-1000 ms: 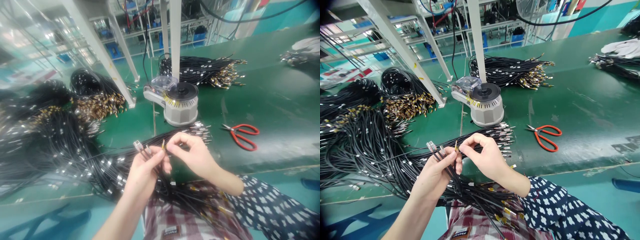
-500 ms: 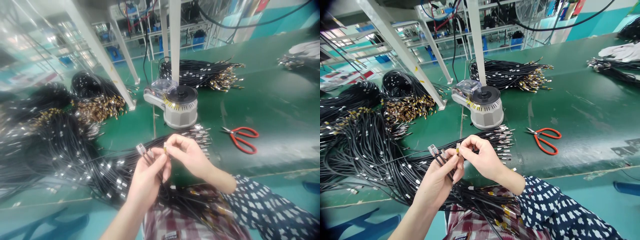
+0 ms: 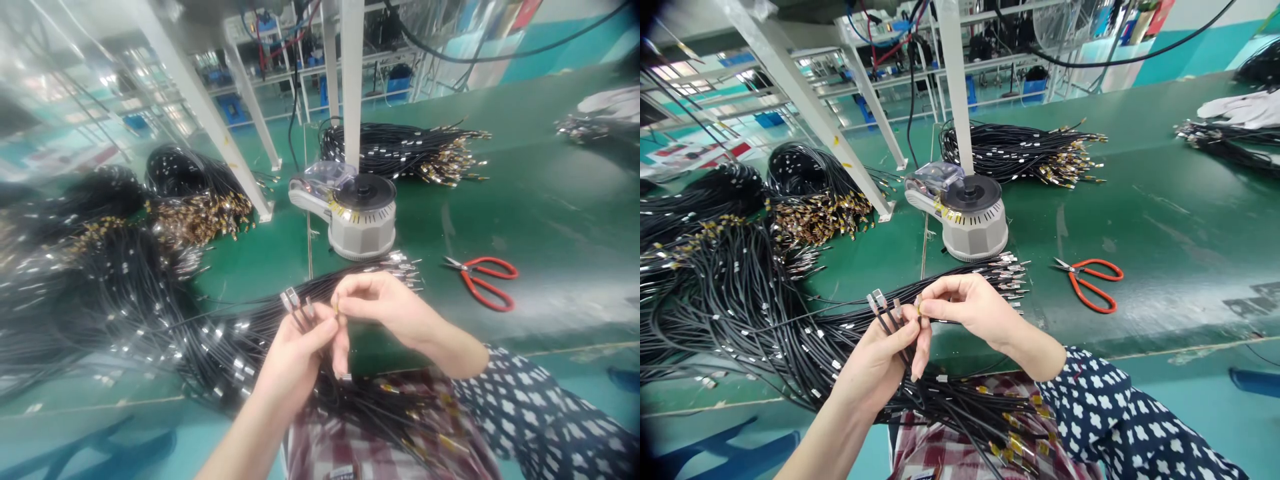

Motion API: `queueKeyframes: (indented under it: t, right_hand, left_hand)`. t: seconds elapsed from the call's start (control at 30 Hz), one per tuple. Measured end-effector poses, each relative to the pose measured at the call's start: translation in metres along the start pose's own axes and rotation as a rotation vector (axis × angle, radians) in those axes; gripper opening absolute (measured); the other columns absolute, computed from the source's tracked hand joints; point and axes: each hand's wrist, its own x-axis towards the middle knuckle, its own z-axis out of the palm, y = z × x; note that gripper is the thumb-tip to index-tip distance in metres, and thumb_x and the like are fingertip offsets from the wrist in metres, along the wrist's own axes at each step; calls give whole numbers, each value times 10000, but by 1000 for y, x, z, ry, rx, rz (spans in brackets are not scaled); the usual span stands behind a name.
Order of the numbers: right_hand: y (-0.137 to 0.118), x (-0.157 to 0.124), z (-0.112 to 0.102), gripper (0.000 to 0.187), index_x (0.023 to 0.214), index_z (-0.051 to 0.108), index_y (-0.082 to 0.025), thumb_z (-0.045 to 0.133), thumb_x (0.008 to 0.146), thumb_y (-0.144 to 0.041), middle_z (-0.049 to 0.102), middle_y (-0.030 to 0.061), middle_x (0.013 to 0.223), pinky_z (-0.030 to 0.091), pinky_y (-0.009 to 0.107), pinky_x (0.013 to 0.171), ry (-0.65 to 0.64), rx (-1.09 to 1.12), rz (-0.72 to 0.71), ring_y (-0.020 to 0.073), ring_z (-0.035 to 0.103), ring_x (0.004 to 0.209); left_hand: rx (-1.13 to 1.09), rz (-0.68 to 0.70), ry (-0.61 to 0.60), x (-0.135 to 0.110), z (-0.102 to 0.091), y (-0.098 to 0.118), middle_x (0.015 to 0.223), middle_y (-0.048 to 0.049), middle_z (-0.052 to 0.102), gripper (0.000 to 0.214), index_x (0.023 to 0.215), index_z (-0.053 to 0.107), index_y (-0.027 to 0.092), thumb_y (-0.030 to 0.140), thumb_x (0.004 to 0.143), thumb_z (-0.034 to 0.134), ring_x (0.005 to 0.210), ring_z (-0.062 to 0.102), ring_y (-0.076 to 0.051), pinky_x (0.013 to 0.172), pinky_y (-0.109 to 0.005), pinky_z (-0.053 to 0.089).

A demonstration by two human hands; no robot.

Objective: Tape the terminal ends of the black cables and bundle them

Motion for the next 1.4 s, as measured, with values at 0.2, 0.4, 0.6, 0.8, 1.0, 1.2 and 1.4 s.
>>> queueKeyframes:
  t: [0.2,0.4,0.6,0.8,1.0,1.2,1.4]
  right_hand:
    - [-1,0,-23,165,780,705,-164,725,814,-323,666,0,773,448,232,685,19,-69,-31,99,561,694]
    - [-12,3,-19,162,829,704,-169,669,852,-326,689,20,817,475,242,693,48,-281,-66,116,585,723]
    - [-24,-12,-19,129,794,696,-170,687,829,-294,662,15,801,500,242,671,-166,-413,-39,127,598,720]
    - [-3,-43,-27,107,851,783,-191,685,822,-160,751,38,848,523,265,760,-321,-785,-12,162,686,783]
    - [0,-64,-34,211,902,779,-210,682,768,-80,761,34,858,508,293,764,-442,-1045,30,197,690,812]
    - [-25,-32,-17,175,946,731,-183,654,835,-294,730,50,808,492,273,605,105,-791,-44,170,644,688]
    - [-13,-7,-6,187,775,670,-153,657,841,-327,665,10,716,532,256,631,-19,-379,-9,126,633,639]
  left_hand:
    - [4,-72,87,-1,0,-1,764,-86,741,200,822,754,116,296,743,793,677,691,-179,644,-269,546]
    - [192,-36,82,1,4,-2,690,-13,648,144,748,735,127,241,703,812,640,557,-106,637,-211,449]
    - [324,105,208,0,-2,-5,589,39,539,245,647,617,155,297,744,792,579,455,-83,580,-195,371]
    - [376,39,182,-8,-6,5,536,10,566,327,643,612,154,418,804,718,487,451,-87,468,-204,314]
    - [282,10,131,-5,-4,7,549,8,588,249,695,668,143,360,748,779,514,485,-84,503,-194,351]
    - [316,-73,38,-3,0,-4,604,-18,658,178,780,701,140,298,757,780,540,512,-90,528,-198,363]
    - [317,-35,60,-3,1,-4,622,-40,673,201,800,706,124,323,800,736,499,428,-72,501,-207,303]
